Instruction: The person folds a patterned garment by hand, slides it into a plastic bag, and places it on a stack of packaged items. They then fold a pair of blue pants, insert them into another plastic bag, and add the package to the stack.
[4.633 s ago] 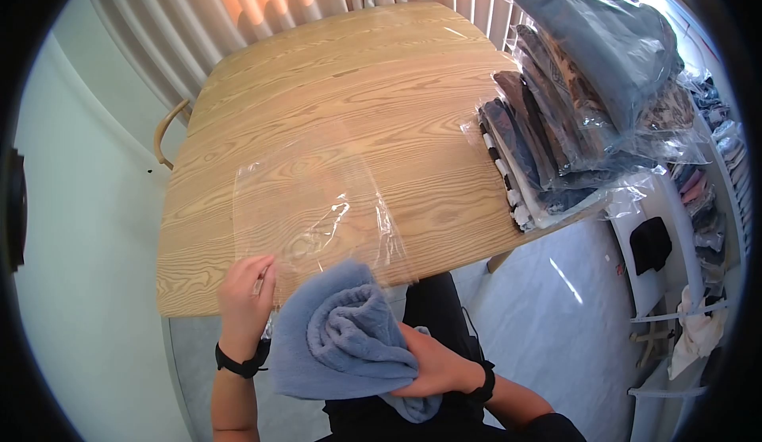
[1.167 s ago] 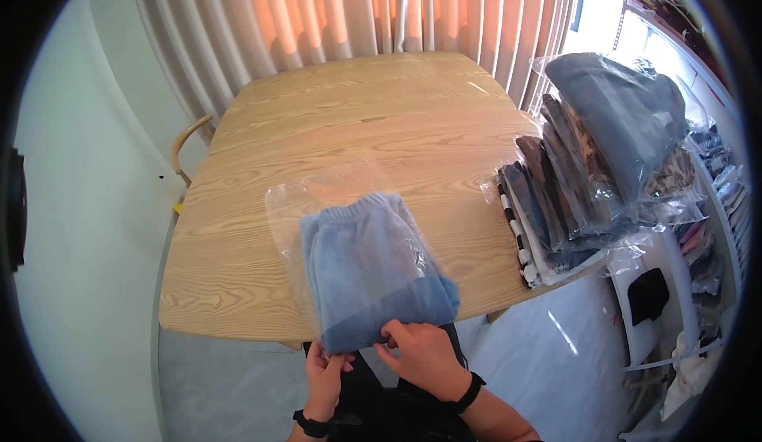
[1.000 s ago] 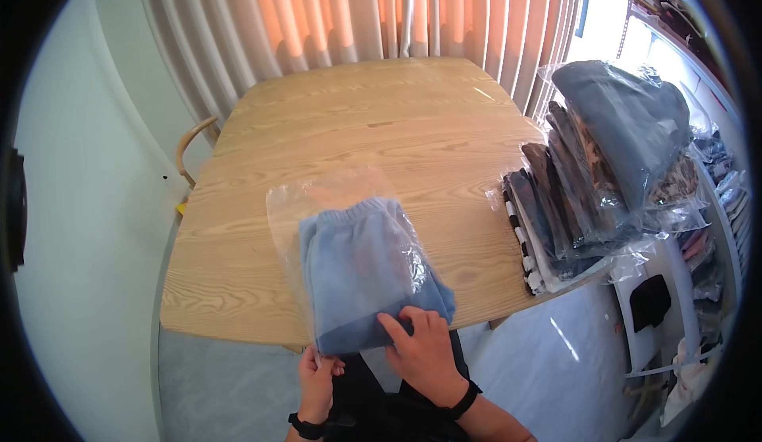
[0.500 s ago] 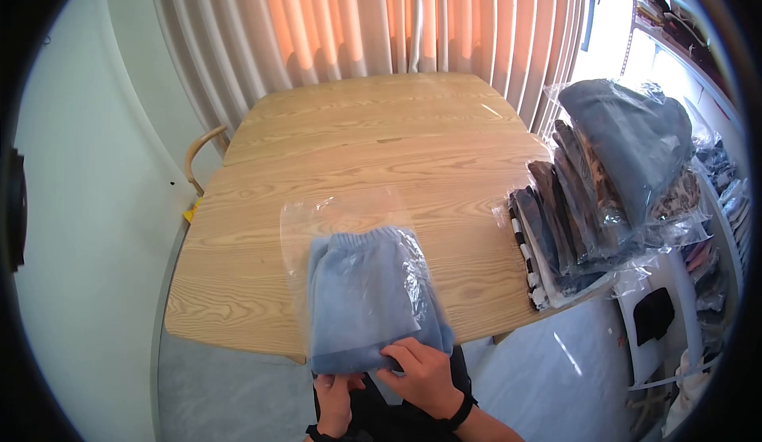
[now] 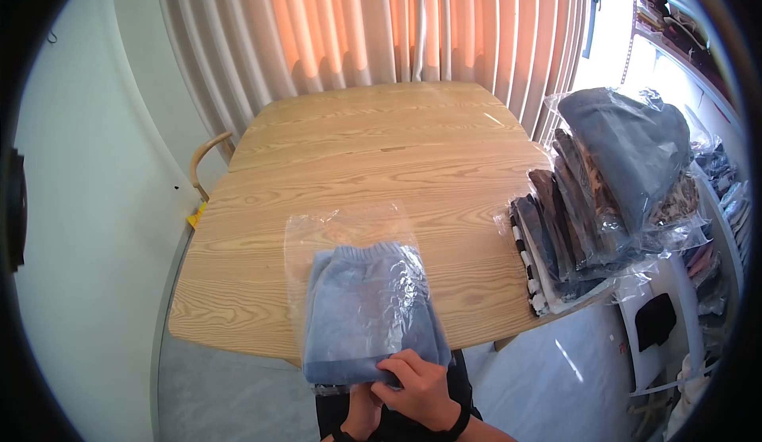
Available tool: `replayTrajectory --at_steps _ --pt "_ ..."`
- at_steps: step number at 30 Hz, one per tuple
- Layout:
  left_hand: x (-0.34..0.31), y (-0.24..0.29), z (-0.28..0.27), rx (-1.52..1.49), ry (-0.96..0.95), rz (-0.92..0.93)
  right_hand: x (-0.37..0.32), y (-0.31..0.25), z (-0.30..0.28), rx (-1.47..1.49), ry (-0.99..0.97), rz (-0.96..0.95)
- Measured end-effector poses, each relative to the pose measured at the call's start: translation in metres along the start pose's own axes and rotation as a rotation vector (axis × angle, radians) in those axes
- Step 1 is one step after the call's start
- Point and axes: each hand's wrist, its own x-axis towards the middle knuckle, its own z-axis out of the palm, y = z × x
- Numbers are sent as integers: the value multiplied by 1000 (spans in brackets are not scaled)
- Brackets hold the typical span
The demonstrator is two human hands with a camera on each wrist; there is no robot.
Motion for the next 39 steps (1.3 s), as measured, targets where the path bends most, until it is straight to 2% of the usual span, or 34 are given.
replayTrajectory --at_steps 2,4,11,14,17,22,25,30,32,34,39 --pt "0 -1 -1 -20 8 -1 -4 2 2 20 -32 -7" --pt "3 -1 -4 154 17 -25 -5 0 2 -1 -62 -4" --pt "-4 10 17 119 127 62 -18 -2 4 -128 -175 31" --pt "-3 10 16 195 156 93 -21 -2 6 -112 -164 25" --pt "-1 7 8 266 113 120 -17 0 8 -137 -175 -16" --pt "-2 16 9 307 35 34 -4 3 18 -166 -180 21" --pt "-3 17 14 209 17 22 5 12 26 -163 -164 37" --pt "-1 12 7 228 -13 18 18 11 31 -180 -189 40" --pt "-2 14 7 214 1 6 20 13 31 -238 -256 21" --pt "-1 14 5 230 -70 6 19 21 35 -248 -231 -21" --pt "-2 11 2 213 -42 9 20 33 44 -272 -239 -70"
